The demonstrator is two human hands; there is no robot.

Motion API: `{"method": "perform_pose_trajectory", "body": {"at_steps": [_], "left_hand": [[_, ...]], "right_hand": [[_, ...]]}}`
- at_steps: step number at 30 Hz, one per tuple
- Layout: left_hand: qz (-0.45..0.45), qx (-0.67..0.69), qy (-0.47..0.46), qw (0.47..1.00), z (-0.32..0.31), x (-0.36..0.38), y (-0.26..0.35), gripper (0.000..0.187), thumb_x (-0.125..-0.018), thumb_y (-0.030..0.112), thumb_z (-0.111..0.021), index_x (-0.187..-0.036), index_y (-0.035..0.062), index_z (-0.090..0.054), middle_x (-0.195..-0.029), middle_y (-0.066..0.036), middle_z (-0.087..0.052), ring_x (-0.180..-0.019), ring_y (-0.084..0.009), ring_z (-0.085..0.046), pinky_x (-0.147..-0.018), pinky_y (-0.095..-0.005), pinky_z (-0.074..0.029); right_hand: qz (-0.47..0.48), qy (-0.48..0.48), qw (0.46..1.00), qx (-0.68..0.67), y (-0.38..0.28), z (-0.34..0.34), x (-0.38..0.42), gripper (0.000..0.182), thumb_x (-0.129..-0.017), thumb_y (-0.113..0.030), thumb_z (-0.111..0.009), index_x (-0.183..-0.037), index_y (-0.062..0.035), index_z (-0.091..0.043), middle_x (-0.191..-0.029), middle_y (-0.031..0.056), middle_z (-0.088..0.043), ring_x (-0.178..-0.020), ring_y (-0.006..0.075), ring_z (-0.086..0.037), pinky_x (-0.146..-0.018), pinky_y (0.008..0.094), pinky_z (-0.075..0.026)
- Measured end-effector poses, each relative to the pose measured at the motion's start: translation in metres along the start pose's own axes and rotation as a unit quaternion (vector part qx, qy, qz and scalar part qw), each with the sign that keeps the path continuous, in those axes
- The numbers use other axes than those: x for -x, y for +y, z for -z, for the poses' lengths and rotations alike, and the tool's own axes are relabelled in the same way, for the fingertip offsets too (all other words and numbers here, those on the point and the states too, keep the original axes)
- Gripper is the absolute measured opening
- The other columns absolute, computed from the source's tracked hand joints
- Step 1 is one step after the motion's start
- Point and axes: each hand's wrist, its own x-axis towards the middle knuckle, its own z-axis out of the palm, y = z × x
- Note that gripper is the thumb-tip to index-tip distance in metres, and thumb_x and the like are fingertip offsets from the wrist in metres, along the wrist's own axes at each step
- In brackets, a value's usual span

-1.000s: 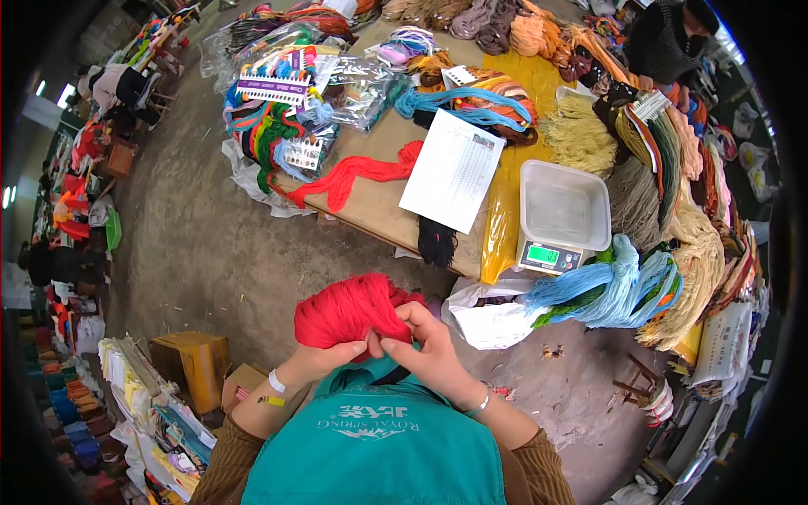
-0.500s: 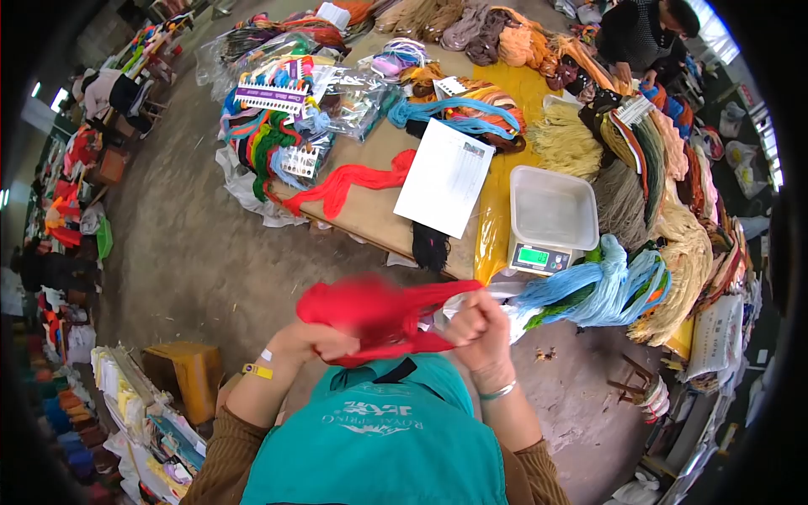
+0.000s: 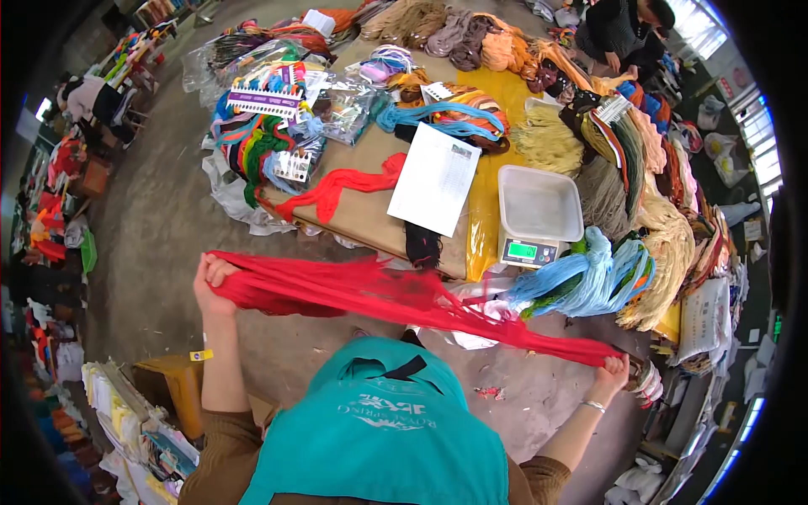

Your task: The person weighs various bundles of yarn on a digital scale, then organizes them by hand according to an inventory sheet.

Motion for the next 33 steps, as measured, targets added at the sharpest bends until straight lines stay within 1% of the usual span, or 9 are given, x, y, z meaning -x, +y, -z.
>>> {"method": "perform_pose_trajectory", "body": {"at_steps": [5,9,11,15,18,23,25,30,33], "left_hand": [[-0.145,-0.076,0.066,0.984,0.029,-0.032,0.090,0.023,-0.100,0.020,-0.048,-0.079,0.0103,-0.049,-0.054,0.008,-0.033,-0.045,-0.0072,-0.033,-0.061,-0.0263,-0.039],[-0.209,-0.140,0.071,0.965,0.038,-0.045,0.157,0.022,-0.100,0.019,-0.049,-0.079,0.0101,-0.050,-0.056,0.007,-0.034,-0.050,-0.0088,-0.035,-0.070,-0.0279,-0.041],[-0.211,-0.164,0.072,0.961,0.025,-0.042,0.160,0.022,-0.100,0.019,-0.049,-0.080,0.0098,-0.051,-0.057,0.006,-0.035,-0.051,-0.0090,-0.035,-0.070,-0.0278,-0.041],[-0.141,-0.199,0.037,0.969,0.015,-0.044,0.152,0.020,-0.099,0.019,-0.052,-0.083,0.0086,-0.055,-0.059,0.006,-0.036,-0.052,-0.0088,-0.034,-0.069,-0.0281,-0.041],[-0.071,-0.164,-0.002,0.984,0.011,-0.044,0.149,0.015,-0.098,0.015,-0.053,-0.086,0.0069,-0.057,-0.058,0.006,-0.035,-0.051,-0.0083,-0.033,-0.066,-0.0247,-0.040],[-0.050,-0.177,-0.019,0.983,0.012,-0.033,0.151,0.014,-0.099,0.015,-0.052,-0.089,0.0068,-0.058,-0.057,0.006,-0.033,-0.050,-0.0078,-0.033,-0.065,-0.0243,-0.040],[-0.076,-0.211,0.010,0.974,0.015,-0.028,0.146,0.015,-0.099,0.016,-0.052,-0.088,0.0076,-0.057,-0.057,0.006,-0.033,-0.050,-0.0077,-0.033,-0.066,-0.0241,-0.040],[-0.049,-0.201,0.038,0.978,0.026,-0.014,0.099,0.017,-0.100,0.018,-0.051,-0.086,0.0088,-0.055,-0.058,0.007,-0.034,-0.051,-0.0074,-0.034,-0.067,-0.0241,-0.041],[-0.025,-0.198,0.048,0.979,0.023,-0.003,0.053,0.019,-0.101,0.020,-0.049,-0.086,0.0095,-0.054,-0.057,0.007,-0.033,-0.051,-0.0070,-0.032,-0.065,-0.0230,-0.039]], "right_hand": [[0.135,0.066,0.985,0.087,-0.141,0.095,-0.070,0.048,-0.092,-0.018,-0.057,-0.056,-0.0228,-0.025,-0.047,-0.0069,-0.019,-0.037,0.0083,-0.020,-0.037,0.0265,-0.016],[0.258,0.141,0.924,0.245,-0.175,0.035,0.008,0.031,-0.093,-0.024,-0.058,-0.065,-0.0199,-0.046,-0.050,-0.0092,-0.023,-0.039,0.0048,-0.022,-0.035,0.0239,-0.014],[0.294,0.107,0.897,0.313,-0.183,0.017,0.023,0.011,-0.094,-0.027,-0.059,-0.094,-0.0190,-0.066,-0.053,-0.0118,-0.027,-0.041,0.0022,-0.025,-0.036,0.0209,-0.017],[0.313,-0.062,0.857,0.404,-0.169,-0.036,0.041,0.030,-0.098,-0.021,-0.055,-0.127,-0.0157,-0.062,-0.062,-0.0124,-0.041,-0.044,-0.0012,-0.028,-0.037,0.0166,-0.021],[0.387,-0.078,0.823,0.408,-0.161,-0.103,0.060,0.030,-0.097,-0.019,-0.060,-0.125,-0.0093,-0.063,-0.081,-0.0098,-0.057,-0.054,-0.0021,-0.035,-0.044,0.0162,-0.025],[0.492,-0.170,0.754,0.400,-0.161,-0.224,0.121,0.032,-0.102,-0.019,-0.049,-0.127,-0.0029,-0.059,-0.070,-0.0087,-0.052,-0.053,-0.0017,-0.037,-0.045,0.0152,-0.025],[0.394,-0.321,0.790,0.342,-0.192,-0.257,0.114,0.030,-0.104,-0.023,-0.047,-0.122,-0.0031,-0.060,-0.056,-0.0105,-0.027,-0.047,0.0010,-0.023,-0.041,0.0207,-0.016],[0.386,-0.364,0.818,0.221,-0.164,-0.341,0.137,0.022,-0.102,-0.016,-0.049,-0.082,-0.0070,-0.054,-0.055,-0.0067,-0.025,-0.047,0.0036,-0.020,-0.044,0.0207,-0.018],[0.329,-0.461,0.812,0.139,-0.159,-0.374,0.106,0.020,-0.100,-0.014,-0.048,-0.103,0.0023,-0.060,-0.055,-0.0059,-0.026,-0.047,0.0046,-0.020,-0.045,0.0206,-0.020]]}}
